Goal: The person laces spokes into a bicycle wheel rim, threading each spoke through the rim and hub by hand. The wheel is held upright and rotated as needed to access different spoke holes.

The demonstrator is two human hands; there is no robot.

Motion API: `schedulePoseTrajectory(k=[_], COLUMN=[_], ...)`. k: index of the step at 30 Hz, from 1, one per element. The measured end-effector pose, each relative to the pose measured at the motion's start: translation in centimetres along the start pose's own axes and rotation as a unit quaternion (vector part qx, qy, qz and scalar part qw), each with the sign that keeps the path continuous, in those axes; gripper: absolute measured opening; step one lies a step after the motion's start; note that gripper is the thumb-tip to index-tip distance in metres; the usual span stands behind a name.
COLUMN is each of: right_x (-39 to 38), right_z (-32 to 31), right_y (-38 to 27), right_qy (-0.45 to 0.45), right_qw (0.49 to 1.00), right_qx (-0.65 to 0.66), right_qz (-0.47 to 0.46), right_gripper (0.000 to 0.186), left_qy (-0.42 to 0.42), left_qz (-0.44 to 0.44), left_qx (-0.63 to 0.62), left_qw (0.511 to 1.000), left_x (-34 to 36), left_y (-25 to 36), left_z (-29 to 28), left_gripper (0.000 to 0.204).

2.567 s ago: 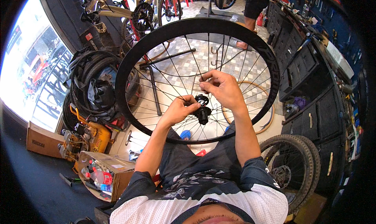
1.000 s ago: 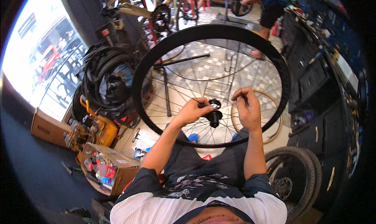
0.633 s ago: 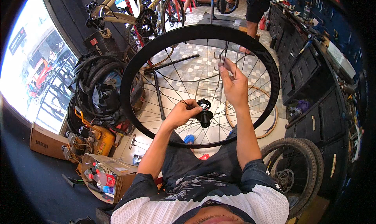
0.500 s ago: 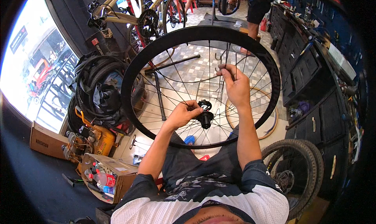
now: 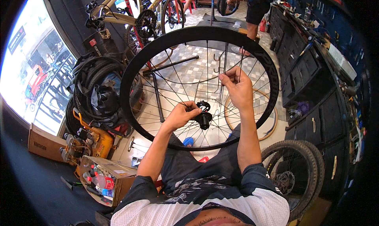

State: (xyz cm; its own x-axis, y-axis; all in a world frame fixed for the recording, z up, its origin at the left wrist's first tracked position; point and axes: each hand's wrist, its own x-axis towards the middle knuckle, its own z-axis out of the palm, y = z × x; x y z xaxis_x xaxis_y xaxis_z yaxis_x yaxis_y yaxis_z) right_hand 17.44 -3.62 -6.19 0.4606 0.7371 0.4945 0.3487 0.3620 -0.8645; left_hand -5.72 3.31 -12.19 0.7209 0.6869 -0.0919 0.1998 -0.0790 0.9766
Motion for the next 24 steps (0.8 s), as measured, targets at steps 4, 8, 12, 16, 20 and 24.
schedulePoseTrajectory(k=[4,8,12,16,20,24], right_x=[-0.2,-0.9,-1.5,-1.4,-1.4,-0.9], right_z=[0.1,-0.4,-1.2,-1.5,-1.2,-1.0], right_y=[0.6,-0.4,0.0,-0.3,-1.2,0.5], right_qy=[-0.04,-0.118,-0.178,-0.193,-0.195,-0.176], right_qw=[0.996,0.985,0.974,0.953,0.955,0.968], right_qx=[0.075,0.125,0.131,0.217,0.212,0.177], right_qz=[0.024,0.023,0.051,0.085,0.077,0.011], right_gripper=[0.016,0.012,0.019,0.025,0.028,0.023], left_qy=[0.004,0.005,0.0,0.004,0.008,0.005], left_qz=[-0.003,0.003,0.009,0.004,0.0,0.004], left_qx=[-0.013,-0.006,-0.009,-0.001,0.006,0.022], left_qw=[1.0,1.0,1.0,1.0,1.0,1.0], left_x=[0.0,-0.1,-0.1,0.1,-0.4,-0.3], left_y=[0.1,0.0,0.0,-0.3,0.3,0.6], left_z=[0.2,0.0,0.0,0.1,0.1,0.2], left_gripper=[0.019,0.02,0.02,0.021,0.021,0.022])
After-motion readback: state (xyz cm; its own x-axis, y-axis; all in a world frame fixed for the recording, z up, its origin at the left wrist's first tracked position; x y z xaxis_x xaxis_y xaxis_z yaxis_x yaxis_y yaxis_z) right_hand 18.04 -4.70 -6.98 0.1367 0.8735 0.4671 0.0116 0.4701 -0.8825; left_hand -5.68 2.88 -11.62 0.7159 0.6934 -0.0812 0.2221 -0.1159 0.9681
